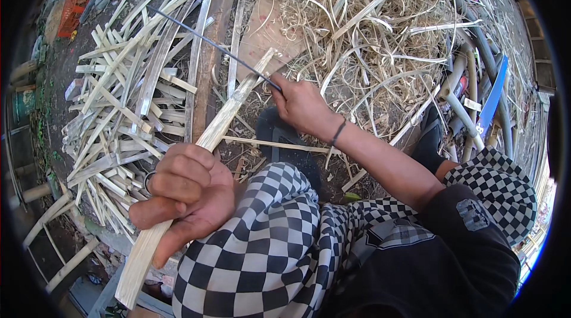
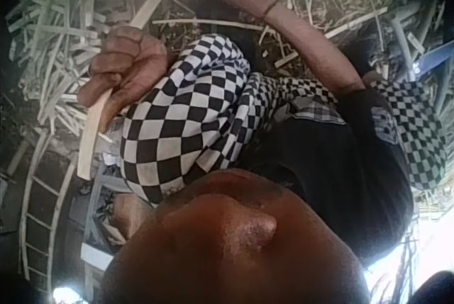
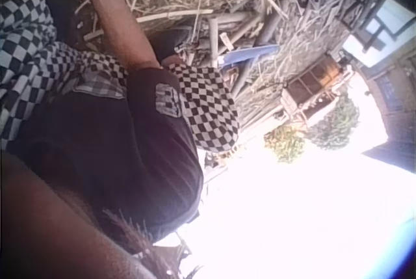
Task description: The person shaves thin strips of wood using a machete while sitting on the ground amidst bamboo debris.
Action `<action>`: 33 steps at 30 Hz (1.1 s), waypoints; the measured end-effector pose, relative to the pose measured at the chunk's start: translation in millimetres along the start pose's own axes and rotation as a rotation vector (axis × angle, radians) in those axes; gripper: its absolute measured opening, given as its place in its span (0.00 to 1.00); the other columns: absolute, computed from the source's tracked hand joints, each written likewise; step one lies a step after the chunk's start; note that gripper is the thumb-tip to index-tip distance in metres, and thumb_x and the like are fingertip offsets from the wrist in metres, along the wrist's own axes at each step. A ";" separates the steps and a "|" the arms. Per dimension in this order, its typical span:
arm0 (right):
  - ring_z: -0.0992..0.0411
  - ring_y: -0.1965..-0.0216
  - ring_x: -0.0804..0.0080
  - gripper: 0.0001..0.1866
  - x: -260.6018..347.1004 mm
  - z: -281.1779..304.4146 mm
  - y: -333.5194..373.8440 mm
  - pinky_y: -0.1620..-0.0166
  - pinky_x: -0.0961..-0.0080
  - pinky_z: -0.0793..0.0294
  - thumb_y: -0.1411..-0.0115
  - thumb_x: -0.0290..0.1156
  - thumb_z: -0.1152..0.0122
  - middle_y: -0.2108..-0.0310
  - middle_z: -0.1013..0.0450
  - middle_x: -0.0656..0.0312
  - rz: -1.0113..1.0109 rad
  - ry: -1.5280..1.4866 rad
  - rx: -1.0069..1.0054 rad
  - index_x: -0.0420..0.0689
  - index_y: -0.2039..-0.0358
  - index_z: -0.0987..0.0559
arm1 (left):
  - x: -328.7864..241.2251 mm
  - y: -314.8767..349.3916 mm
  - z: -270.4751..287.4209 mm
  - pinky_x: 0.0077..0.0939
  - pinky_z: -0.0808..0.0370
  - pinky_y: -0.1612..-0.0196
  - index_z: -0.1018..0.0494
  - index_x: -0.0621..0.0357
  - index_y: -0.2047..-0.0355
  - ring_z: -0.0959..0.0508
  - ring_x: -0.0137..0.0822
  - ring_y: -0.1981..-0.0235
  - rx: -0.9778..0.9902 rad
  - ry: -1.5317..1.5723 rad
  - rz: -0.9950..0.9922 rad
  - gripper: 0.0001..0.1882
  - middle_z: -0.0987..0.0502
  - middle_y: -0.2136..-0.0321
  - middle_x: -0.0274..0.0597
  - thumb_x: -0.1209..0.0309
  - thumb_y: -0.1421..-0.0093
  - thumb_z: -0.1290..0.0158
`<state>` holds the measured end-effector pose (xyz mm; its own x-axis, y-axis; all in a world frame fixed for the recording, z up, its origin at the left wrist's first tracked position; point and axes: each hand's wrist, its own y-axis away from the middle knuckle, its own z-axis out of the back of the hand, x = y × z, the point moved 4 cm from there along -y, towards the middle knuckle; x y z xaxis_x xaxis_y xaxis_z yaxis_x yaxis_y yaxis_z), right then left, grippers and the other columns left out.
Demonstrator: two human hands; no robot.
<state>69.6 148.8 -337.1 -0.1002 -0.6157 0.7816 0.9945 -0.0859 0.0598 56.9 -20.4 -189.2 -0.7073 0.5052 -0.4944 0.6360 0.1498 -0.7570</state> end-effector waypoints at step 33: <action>0.22 0.69 0.42 0.12 -81.3 -9.3 -18.6 0.64 0.50 0.21 0.38 0.32 0.48 0.74 0.24 0.37 -0.329 0.187 0.037 0.36 0.63 0.22 | -3.9 -3.2 -1.5 0.23 0.47 0.84 0.44 0.52 0.71 0.48 0.26 0.88 0.049 0.040 0.005 0.31 0.43 0.86 0.32 0.35 0.35 0.66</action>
<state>58.9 193.1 -407.6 -0.4143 -0.6930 0.5900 0.9085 -0.2762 0.3136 58.1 -21.6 -184.2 -0.6904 0.5397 -0.4818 0.6234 0.1058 -0.7747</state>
